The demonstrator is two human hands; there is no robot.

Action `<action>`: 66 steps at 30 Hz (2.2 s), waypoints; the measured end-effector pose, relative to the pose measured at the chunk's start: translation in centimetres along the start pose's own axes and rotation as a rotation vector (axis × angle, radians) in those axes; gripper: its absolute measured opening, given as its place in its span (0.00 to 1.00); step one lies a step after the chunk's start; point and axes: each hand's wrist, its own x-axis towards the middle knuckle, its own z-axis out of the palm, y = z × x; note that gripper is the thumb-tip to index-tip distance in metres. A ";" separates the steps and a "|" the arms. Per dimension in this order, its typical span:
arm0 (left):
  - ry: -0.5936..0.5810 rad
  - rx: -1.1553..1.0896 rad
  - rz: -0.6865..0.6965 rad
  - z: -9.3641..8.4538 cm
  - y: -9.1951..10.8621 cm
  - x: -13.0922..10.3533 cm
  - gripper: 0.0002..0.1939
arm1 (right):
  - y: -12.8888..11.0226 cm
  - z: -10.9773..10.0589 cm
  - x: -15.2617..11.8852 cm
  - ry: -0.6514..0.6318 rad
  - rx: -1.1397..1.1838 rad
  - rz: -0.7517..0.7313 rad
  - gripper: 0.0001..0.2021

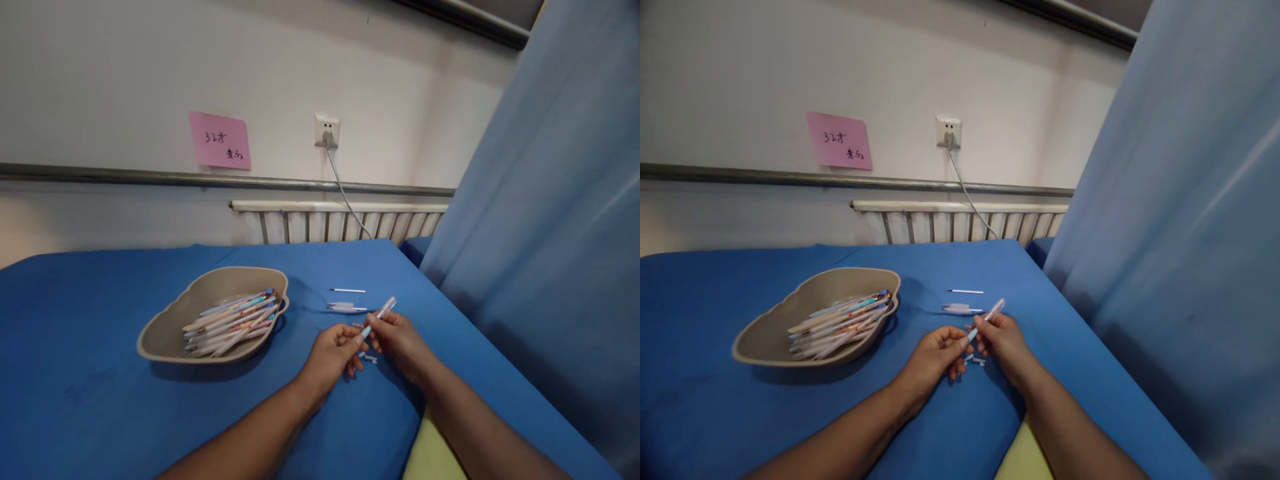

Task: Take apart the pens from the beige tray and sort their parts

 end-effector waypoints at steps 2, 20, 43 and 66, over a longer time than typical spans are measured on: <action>-0.025 0.069 0.000 0.0 -0.1 0.1 0.18 | 0.1 0.0 0.1 0.005 -0.045 0.001 0.19; -0.135 0.090 0.038 -0.1 -0.1 -0.2 0.16 | -0.5 -0.1 0.0 0.002 -0.240 -0.011 0.22; -0.157 -0.044 0.049 -0.3 0.4 -0.2 0.20 | -0.5 0.1 -0.5 -0.054 -0.192 -0.170 0.23; -0.153 -0.032 0.092 -0.1 -1.0 -0.4 0.23 | -0.6 -0.7 -1.0 -0.040 -0.185 -0.176 0.18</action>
